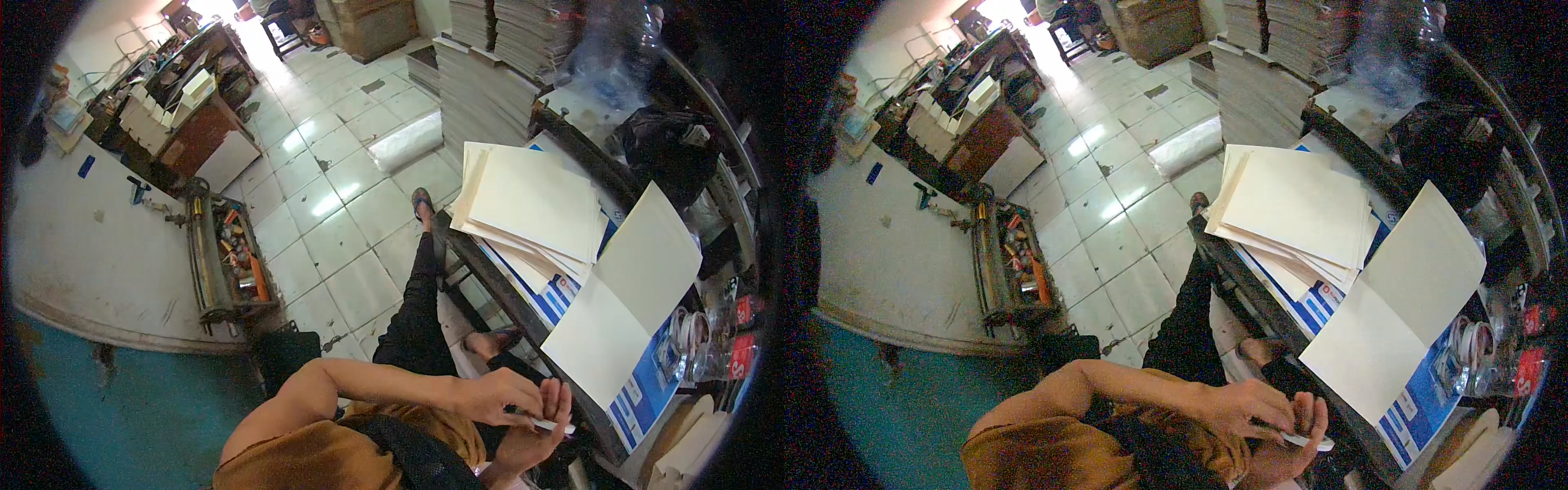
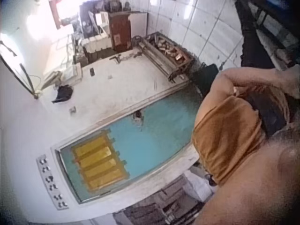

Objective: The person applies tape from a roll to the edges of folded paper sheets one at a time, presses the tape down by hand, and stacks the sheets on the table.

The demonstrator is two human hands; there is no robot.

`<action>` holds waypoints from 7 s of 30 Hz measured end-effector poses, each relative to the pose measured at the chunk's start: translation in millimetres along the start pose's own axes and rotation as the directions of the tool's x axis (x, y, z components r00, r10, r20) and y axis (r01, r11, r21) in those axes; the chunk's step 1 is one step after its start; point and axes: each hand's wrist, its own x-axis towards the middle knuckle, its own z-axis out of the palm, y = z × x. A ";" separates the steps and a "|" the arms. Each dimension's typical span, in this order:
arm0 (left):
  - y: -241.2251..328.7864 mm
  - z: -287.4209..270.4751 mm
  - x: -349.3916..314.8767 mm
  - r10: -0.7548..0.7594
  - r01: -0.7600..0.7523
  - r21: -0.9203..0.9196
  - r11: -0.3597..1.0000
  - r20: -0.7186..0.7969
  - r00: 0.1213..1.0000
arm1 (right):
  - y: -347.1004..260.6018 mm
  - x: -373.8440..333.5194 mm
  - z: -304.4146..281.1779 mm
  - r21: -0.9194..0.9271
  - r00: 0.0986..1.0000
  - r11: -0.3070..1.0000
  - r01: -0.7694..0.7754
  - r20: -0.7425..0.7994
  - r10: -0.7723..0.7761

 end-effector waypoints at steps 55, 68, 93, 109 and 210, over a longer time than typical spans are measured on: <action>-57.7 22.7 0.4 -0.086 0.125 0.806 0.579 -0.092 0.992 | -20.6 85.9 -22.6 -0.931 0.884 -0.198 0.307 0.356 -0.303; -40.0 26.4 10.4 -0.233 0.178 0.848 0.499 -0.066 0.970 | -36.1 78.8 -15.6 -0.913 0.842 -0.328 0.241 0.365 -0.398; -41.6 26.7 10.3 -0.239 0.137 0.883 0.450 -0.029 0.971 | -95.6 71.7 -111.1 -0.889 0.737 -0.454 0.055 0.343 -0.582; -37.1 25.9 12.7 -0.262 0.143 0.876 0.461 -0.020 0.965 | -93.0 73.5 -108.0 -0.873 0.731 -0.485 0.048 0.362 -0.579; -42.3 -4.9 -5.6 -0.130 0.259 0.727 0.636 -0.230 0.964 | 16.4 98.7 19.6 -0.919 0.894 -0.271 0.285 0.357 -0.271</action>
